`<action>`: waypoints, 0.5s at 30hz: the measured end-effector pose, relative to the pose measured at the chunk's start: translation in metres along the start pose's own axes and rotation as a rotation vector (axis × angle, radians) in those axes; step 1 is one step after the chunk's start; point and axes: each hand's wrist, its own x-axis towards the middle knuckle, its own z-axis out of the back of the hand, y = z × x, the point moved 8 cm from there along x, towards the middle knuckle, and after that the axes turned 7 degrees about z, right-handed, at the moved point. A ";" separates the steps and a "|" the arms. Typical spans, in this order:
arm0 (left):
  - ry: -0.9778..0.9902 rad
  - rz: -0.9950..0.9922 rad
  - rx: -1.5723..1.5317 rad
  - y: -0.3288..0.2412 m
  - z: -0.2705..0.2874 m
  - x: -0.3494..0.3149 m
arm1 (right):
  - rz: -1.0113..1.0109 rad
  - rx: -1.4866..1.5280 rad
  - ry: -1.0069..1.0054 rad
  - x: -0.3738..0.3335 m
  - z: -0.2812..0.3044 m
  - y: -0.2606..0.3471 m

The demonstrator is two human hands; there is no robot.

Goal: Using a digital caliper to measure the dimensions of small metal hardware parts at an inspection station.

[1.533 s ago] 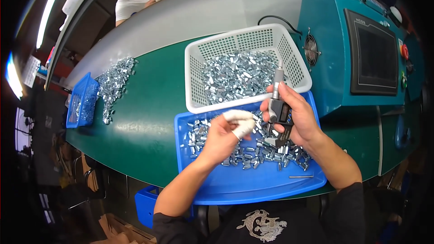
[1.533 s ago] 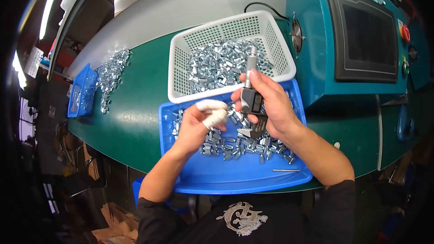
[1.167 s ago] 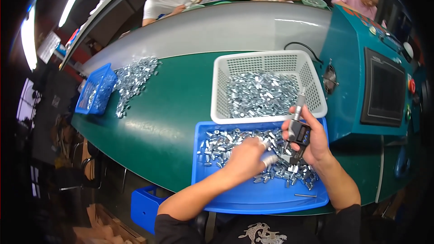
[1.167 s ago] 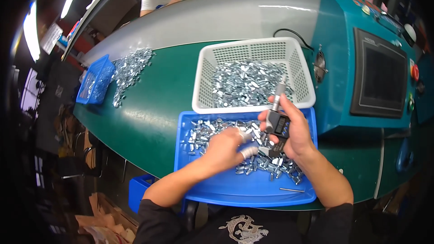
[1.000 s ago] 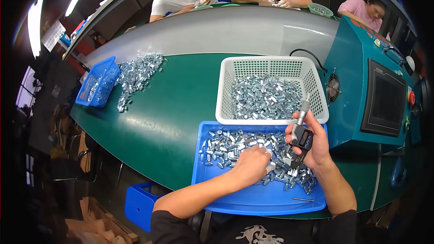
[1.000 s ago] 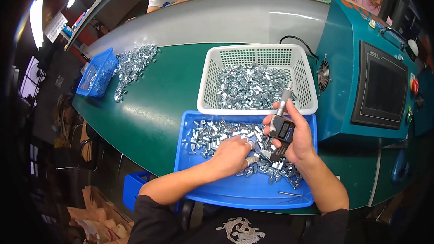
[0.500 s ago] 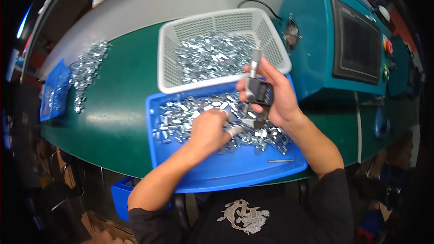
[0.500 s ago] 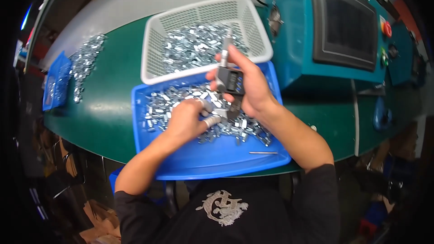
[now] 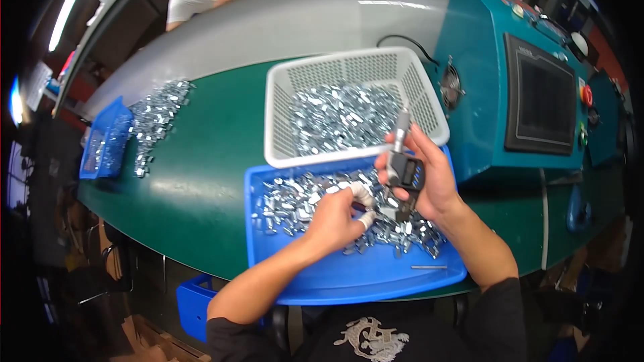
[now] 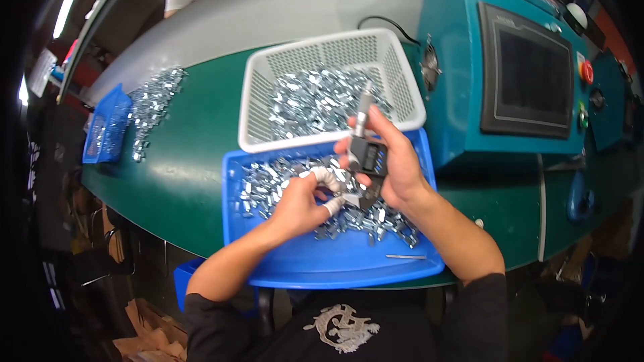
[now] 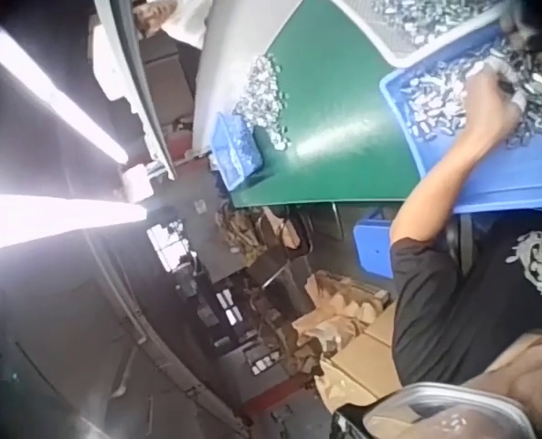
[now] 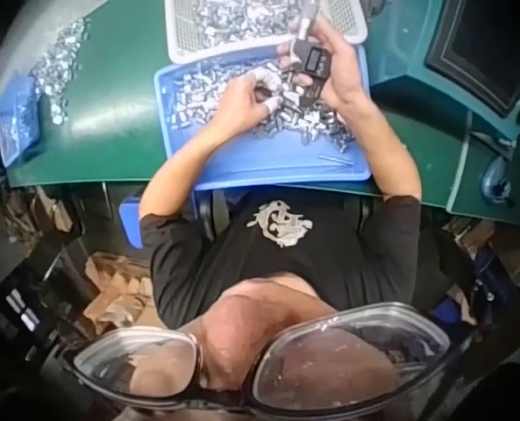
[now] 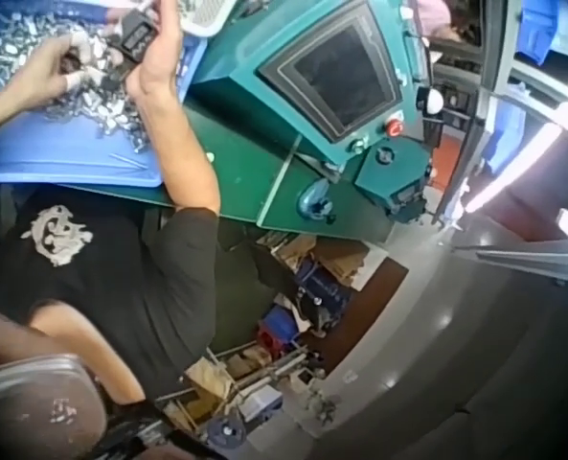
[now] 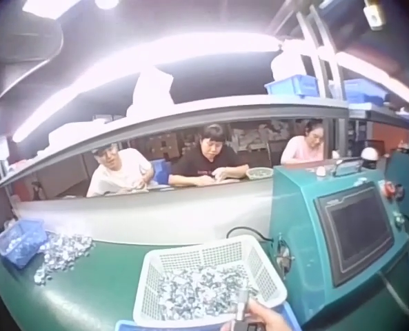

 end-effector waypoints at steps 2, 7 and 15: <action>0.023 0.029 -0.051 0.003 0.001 0.000 | 0.006 -0.026 -0.005 -0.002 -0.002 0.002; 0.008 0.027 -0.210 -0.003 0.007 -0.003 | 0.009 -0.024 0.011 0.000 -0.007 0.003; 0.050 -0.001 -0.573 -0.009 0.010 -0.001 | 0.007 -0.018 0.001 0.004 -0.005 0.002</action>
